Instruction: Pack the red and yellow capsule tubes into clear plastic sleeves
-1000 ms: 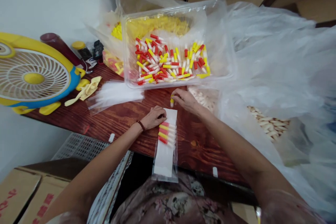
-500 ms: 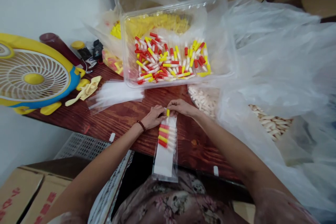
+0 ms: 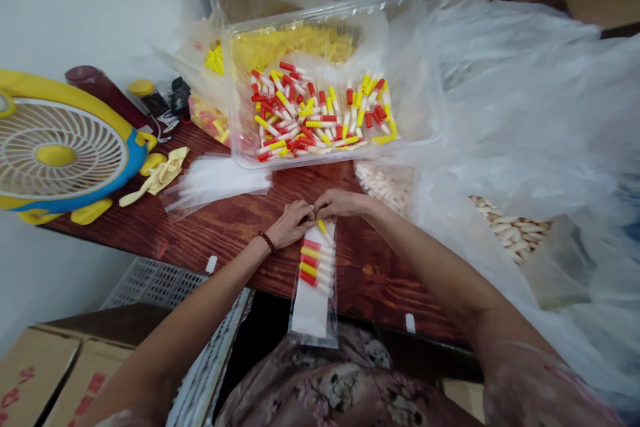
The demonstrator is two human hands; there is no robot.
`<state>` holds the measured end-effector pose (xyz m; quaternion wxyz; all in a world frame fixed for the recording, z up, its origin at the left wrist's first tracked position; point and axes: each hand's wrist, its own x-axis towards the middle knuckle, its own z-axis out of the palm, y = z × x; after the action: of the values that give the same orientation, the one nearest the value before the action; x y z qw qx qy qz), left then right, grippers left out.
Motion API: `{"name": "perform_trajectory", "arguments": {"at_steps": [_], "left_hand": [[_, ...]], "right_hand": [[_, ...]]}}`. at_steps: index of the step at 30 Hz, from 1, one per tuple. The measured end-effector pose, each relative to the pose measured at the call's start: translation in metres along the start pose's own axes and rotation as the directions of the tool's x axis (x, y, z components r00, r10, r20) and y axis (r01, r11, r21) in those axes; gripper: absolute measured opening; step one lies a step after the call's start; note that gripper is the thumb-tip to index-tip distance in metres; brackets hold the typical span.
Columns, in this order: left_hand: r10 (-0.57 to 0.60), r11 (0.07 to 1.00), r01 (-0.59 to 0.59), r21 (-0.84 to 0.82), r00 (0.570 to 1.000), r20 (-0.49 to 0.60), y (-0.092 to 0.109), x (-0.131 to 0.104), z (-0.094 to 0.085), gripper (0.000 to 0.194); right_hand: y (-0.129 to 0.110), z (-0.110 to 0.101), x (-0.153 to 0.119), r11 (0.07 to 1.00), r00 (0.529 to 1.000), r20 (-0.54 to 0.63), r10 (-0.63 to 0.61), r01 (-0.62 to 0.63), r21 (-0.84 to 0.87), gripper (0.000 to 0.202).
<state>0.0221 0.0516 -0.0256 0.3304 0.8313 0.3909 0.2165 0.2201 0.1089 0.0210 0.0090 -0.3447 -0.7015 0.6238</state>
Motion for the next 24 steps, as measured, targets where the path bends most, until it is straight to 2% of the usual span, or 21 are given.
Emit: {"name": "perform_trajectory", "arguments": {"at_steps": [2,5,9,11,13,15,17,18,19,21,22,24], "left_hand": [[-0.010,1.000,0.010,-0.007,1.000,-0.003,0.001,-0.001,0.000,0.012],[-0.012,1.000,0.012,-0.026,1.000,0.001,0.002,-0.001,-0.001,0.010],[-0.027,0.999,0.028,-0.032,0.999,0.021,0.004,-0.001,-0.002,0.009],[-0.048,0.999,0.048,-0.023,0.999,0.026,0.005,-0.001,-0.002,0.008],[-0.065,0.998,0.065,-0.017,0.998,0.028,0.004,-0.001,-0.001,0.007],[-0.069,0.998,0.069,-0.012,0.997,0.034,0.002,-0.001,0.001,0.006],[-0.064,0.998,0.064,-0.002,0.997,0.042,0.000,-0.001,0.002,0.005],[-0.064,0.998,0.064,0.003,0.997,0.042,0.000,-0.001,0.002,0.006],[-0.065,0.998,0.065,0.006,0.997,0.044,0.000,-0.001,0.002,0.006],[-0.072,0.997,0.072,0.002,0.996,0.059,0.001,-0.001,0.000,0.007],[-0.075,0.997,0.076,-0.004,0.995,0.070,0.002,0.000,-0.002,0.007],[-0.077,0.997,0.078,-0.015,0.993,0.089,0.004,0.000,-0.004,0.007]], "right_hand": [[0.003,0.008,0.001,0.999,0.999,-0.040,0.014,-0.013,0.035,0.008],[0.010,0.018,-0.003,0.991,0.983,-0.177,0.059,-0.036,0.132,0.010],[0.017,0.023,-0.014,0.984,0.981,-0.157,0.115,-0.091,0.153,0.013],[0.013,0.022,-0.020,0.992,0.972,-0.208,0.105,-0.090,0.083,0.013],[0.000,0.018,-0.027,0.999,0.956,-0.291,0.022,-0.035,-0.039,0.012],[-0.022,0.012,-0.033,0.983,0.931,-0.343,-0.125,0.069,-0.170,0.013],[-0.050,0.001,-0.037,0.943,0.874,-0.403,-0.271,0.158,-0.291,0.019],[-0.064,-0.007,-0.036,0.916,0.826,-0.457,-0.330,0.164,-0.366,0.022],[-0.077,-0.017,-0.032,0.884,0.768,-0.520,-0.374,0.126,-0.451,0.023],[-0.097,-0.037,-0.017,0.790,0.662,-0.619,-0.424,-0.064,-0.610,0.020],[-0.104,-0.047,-0.007,0.729,0.650,-0.633,-0.421,-0.173,-0.662,0.018],[-0.112,-0.065,0.018,0.597,0.719,-0.603,-0.346,-0.327,-0.732,0.012]]}}
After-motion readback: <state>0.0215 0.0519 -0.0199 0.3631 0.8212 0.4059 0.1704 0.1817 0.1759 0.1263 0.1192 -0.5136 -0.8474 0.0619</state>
